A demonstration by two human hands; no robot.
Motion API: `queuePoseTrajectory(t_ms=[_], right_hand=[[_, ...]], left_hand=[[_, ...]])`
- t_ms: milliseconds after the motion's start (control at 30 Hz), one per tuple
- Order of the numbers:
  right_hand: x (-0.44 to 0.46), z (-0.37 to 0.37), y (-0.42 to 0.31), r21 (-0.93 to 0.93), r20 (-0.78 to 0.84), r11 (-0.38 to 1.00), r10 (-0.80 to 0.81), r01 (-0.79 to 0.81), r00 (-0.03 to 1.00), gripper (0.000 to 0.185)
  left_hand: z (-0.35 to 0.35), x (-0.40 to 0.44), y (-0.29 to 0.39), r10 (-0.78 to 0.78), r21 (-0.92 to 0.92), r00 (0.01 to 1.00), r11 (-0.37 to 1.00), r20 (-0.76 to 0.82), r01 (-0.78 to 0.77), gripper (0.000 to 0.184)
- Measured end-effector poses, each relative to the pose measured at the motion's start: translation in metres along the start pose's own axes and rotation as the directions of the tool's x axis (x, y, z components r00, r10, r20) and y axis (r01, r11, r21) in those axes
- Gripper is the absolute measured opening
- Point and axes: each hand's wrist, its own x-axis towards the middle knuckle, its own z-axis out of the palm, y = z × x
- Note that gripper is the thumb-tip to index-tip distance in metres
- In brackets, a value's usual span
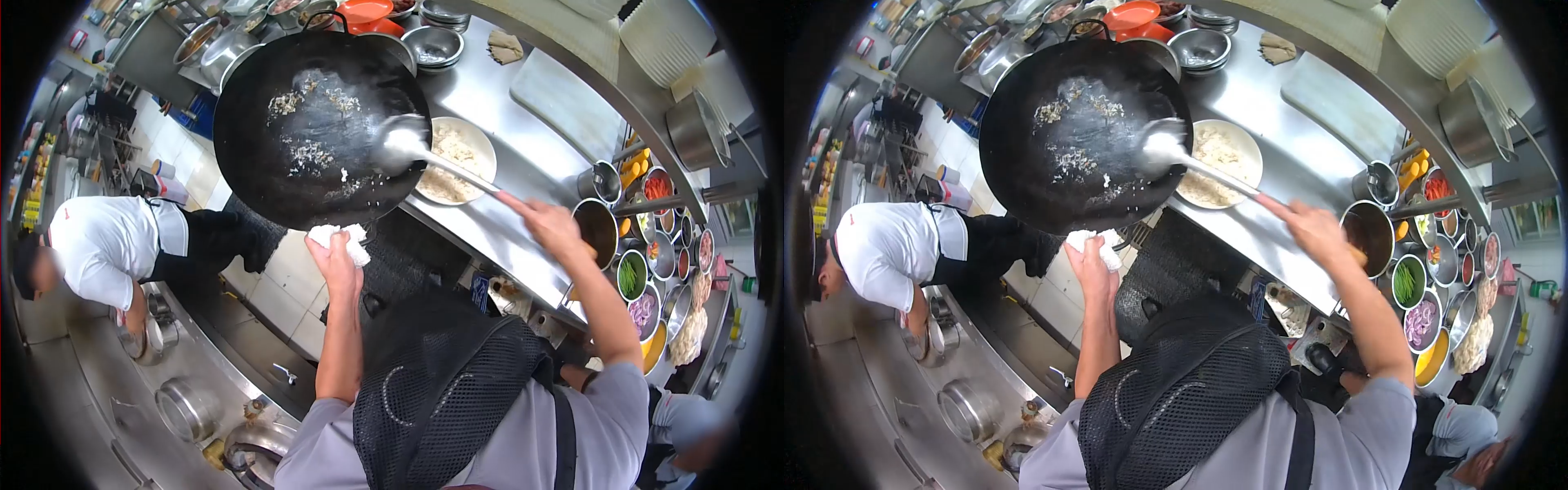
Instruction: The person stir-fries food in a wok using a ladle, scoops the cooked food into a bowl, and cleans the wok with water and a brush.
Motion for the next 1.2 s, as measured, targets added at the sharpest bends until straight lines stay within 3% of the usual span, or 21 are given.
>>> queuePoseTrajectory(t_ms=[67, 267, 333, 400, 433, 567, 700, 867, 1000, 1067, 1200], right_hand=[[-0.032, -0.021, 0.022, -0.156, -0.075, 0.988, -0.005, -0.007, 0.997, 0.083], [-0.047, -0.045, 0.016, -0.165, -0.249, 0.986, -0.054, 0.012, 0.967, 0.081], [-0.028, -0.027, -0.015, -0.074, -0.234, 0.997, -0.021, 0.003, 0.972, 0.081], [0.001, -0.015, -0.050, 0.056, -0.077, 0.998, -0.020, 0.024, 0.997, 0.081], [0.014, -0.003, -0.063, 0.137, -0.137, 0.986, -0.075, 0.094, 0.988, 0.083], [0.035, 0.016, -0.070, 0.145, -0.154, 0.977, -0.131, 0.154, 0.979, 0.085], [0.000, -0.002, -0.016, -0.063, -0.003, 0.997, -0.048, 0.048, 0.999, 0.086], [-0.057, -0.026, 0.038, -0.222, -0.155, 0.972, 0.044, -0.078, 0.987, 0.082], [-0.049, -0.032, 0.020, -0.181, -0.215, 0.978, 0.066, -0.106, 0.974, 0.082], [-0.021, -0.025, -0.007, -0.137, -0.153, 0.986, 0.077, -0.099, 0.985, 0.083], [0.014, 0.004, -0.025, 0.003, -0.188, 1.000, -0.025, 0.026, 0.982, 0.085]], left_hand=[[-0.002, 0.004, -0.005, 0.017, 0.007, 1.000, 1.000, -0.003, -0.017, 0.034], [0.003, 0.008, -0.006, 0.046, 0.011, 0.998, 0.999, 0.038, -0.046, 0.034], [-0.002, 0.007, -0.016, 0.044, 0.034, 0.999, 0.998, -0.021, -0.043, 0.035], [0.010, 0.002, -0.003, 0.015, 0.022, 0.999, 1.000, -0.034, -0.014, 0.033], [0.009, 0.002, -0.002, 0.019, 0.040, 1.000, 0.999, -0.024, -0.018, 0.032], [0.007, -0.002, 0.006, 0.007, 0.051, 1.000, 0.999, -0.012, -0.006, 0.030], [0.001, -0.002, 0.009, 0.011, 0.051, 0.999, 0.999, -0.034, -0.009, 0.028], [-0.007, 0.001, 0.005, 0.073, 0.118, 0.997, 0.991, -0.018, -0.070, 0.030], [-0.011, -0.001, 0.004, 0.072, 0.126, 0.997, 0.990, -0.004, -0.070, 0.030], [-0.012, -0.002, 0.003, 0.070, 0.116, 0.996, 0.991, -0.047, -0.064, 0.031], [-0.010, -0.011, 0.016, 0.009, 0.103, 1.000, 0.995, -0.022, -0.007, 0.032]])
